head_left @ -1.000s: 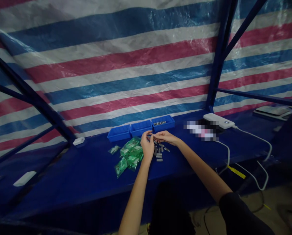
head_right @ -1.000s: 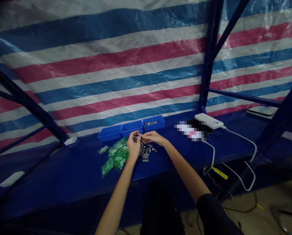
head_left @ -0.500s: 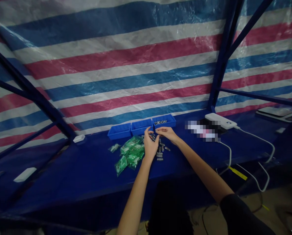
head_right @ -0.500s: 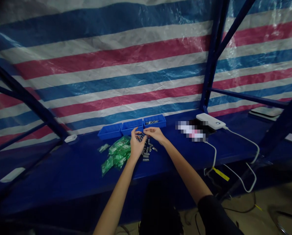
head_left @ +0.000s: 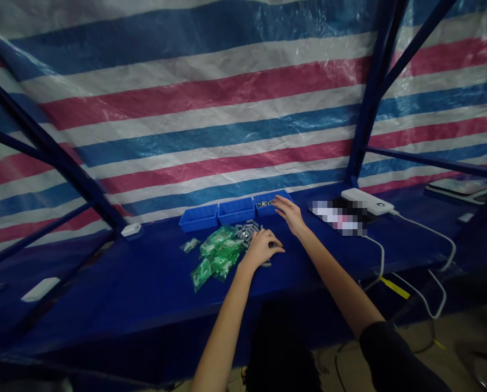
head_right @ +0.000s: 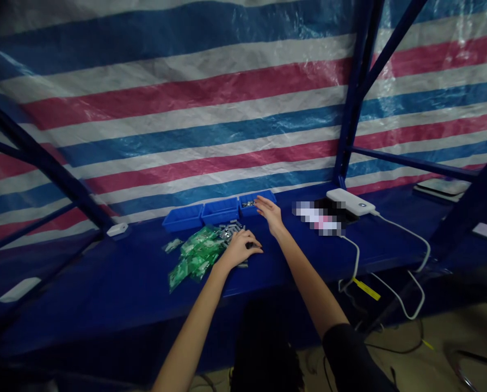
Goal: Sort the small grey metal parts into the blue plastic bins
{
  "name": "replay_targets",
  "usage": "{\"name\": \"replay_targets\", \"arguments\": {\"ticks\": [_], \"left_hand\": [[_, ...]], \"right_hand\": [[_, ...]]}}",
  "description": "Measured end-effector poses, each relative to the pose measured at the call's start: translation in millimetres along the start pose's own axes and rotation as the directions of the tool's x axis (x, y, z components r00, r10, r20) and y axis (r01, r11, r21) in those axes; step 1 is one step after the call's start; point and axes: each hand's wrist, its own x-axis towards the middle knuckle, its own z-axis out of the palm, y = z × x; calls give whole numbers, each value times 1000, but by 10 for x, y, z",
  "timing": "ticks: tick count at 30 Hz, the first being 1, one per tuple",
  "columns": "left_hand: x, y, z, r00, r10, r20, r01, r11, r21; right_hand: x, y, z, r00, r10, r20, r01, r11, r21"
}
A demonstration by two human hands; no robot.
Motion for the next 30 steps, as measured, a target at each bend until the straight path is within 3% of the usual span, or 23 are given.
{"name": "replay_targets", "arguments": {"ticks": [3,5,9,12,15,17,21,24,26,28,30], "left_hand": [[43,2,-31,996,-38,-75,36,999,-25],[64,-1,-61,979,-71,-191,58,996,-69],[79,-34,-118,881,-174,-439,105,979,-177],[72,-57,-147,802,-248,-543,143,963,-228],[61,-74,-157,745,-282,-605,162,956,-245],[58,-91,-150,734,-288,-616,165,954,-250],[66,-101,-120,766,-278,-579,176,958,-227],[28,-19,-135,830,-170,-531,138,985,-100],[-57,74,-170,903,-58,-426,62,998,-4],[-184,164,-204,969,32,-247,-20,999,50],[-318,225,-218,994,57,-96,-49,995,86]], "right_hand": [[-65,-11,39,991,123,42,-122,992,-40],[-120,3,80,966,211,151,-198,976,-94],[-229,38,156,822,369,434,-309,929,-204],[-275,23,184,756,426,497,-366,905,-218],[-280,-13,190,766,386,513,-357,920,-160],[-266,-16,191,797,323,510,-314,943,-105],[-211,66,191,892,248,379,-239,968,-71],[-158,145,181,955,210,209,-189,975,-117],[-127,169,172,978,166,126,-147,978,-149],[-108,166,171,990,117,77,-103,980,-171],[-105,150,187,995,82,62,-69,979,-189]]}}
